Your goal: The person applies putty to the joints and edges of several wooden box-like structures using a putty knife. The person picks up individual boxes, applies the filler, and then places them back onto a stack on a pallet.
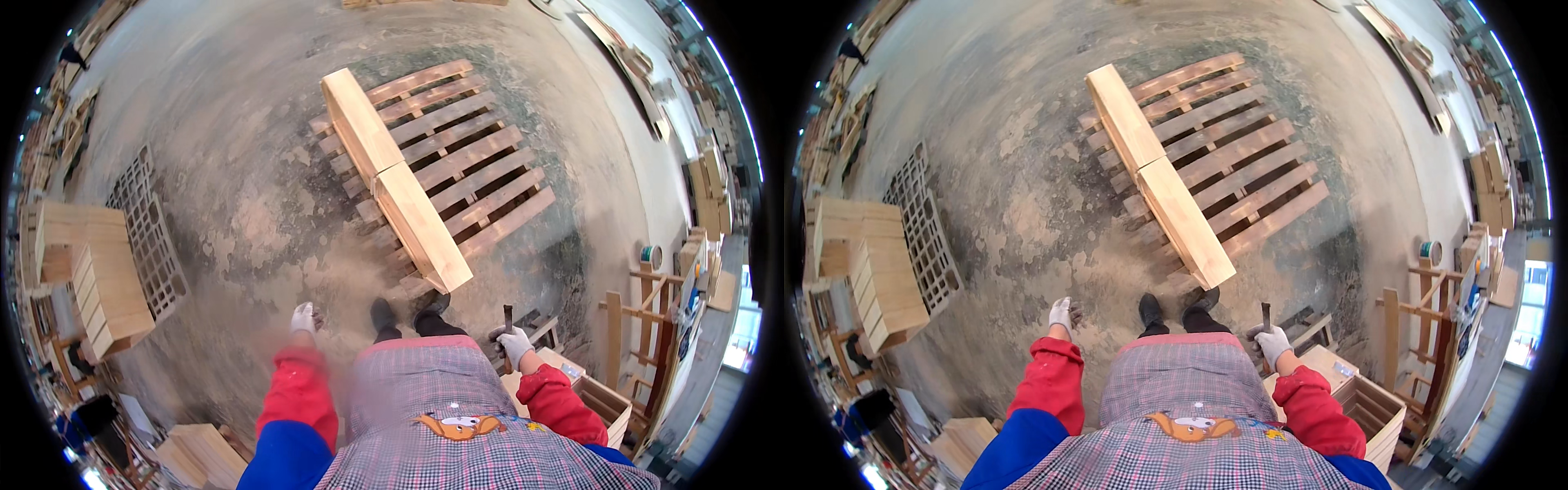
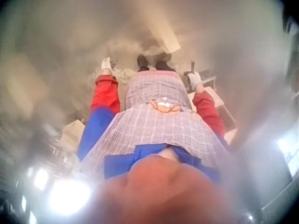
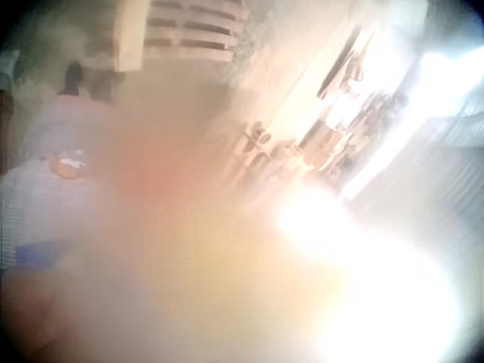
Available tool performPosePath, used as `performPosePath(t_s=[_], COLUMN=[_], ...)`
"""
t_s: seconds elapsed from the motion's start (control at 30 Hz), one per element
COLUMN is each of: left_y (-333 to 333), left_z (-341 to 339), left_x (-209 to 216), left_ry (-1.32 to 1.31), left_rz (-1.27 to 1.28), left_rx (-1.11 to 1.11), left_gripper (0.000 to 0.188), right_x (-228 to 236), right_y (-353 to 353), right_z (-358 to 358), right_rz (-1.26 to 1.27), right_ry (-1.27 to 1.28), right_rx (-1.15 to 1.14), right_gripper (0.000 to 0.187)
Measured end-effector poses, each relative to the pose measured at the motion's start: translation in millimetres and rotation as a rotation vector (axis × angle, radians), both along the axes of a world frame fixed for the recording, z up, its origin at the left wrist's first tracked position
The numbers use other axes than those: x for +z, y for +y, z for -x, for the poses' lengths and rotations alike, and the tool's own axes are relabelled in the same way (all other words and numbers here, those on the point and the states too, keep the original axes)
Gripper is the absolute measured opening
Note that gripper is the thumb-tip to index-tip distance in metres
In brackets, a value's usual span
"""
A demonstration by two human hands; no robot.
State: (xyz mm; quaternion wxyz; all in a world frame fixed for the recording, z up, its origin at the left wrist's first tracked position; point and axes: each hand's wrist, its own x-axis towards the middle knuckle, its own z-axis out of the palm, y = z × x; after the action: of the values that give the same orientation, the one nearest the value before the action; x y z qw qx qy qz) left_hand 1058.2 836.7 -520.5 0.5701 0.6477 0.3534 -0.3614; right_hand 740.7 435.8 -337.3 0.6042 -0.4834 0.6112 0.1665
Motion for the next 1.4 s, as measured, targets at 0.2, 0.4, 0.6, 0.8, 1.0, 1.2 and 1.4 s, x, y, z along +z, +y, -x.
performPosePath(t_s=[0.2,0.4,0.6,0.8,1.0,1.2,1.4], left_y=[-74,-117,-154,-290,-403,-491,-482], left_z=[-8,-14,-53,-109,-143,-92,107], left_x=[-6,-10,-36,-13,12,27,59], left_ry=[-0.039,-0.138,0.241,0.071,-0.088,-0.127,-0.019], left_rz=[0.020,0.242,0.033,-0.082,-0.103,-0.001,0.279], left_rx=[-0.146,-0.430,-0.714,-1.059,-1.213,-1.349,-1.564], left_gripper=[0.037,0.055,0.057,0.050,0.044,0.038,0.035], right_x=[-14,-5,54,64,37,30,14], right_y=[8,-5,9,161,268,269,234], right_z=[5,1,17,68,60,64,125], right_rz=[0.020,0.062,0.266,0.284,0.376,0.349,0.342], right_ry=[0.050,-0.055,-0.050,-0.219,-0.332,-0.309,-0.337], right_rx=[-0.121,-0.197,-0.723,-1.427,-2.060,-2.094,-2.089], right_gripper=[0.023,0.024,0.015,0.025,0.014,0.016,0.014])
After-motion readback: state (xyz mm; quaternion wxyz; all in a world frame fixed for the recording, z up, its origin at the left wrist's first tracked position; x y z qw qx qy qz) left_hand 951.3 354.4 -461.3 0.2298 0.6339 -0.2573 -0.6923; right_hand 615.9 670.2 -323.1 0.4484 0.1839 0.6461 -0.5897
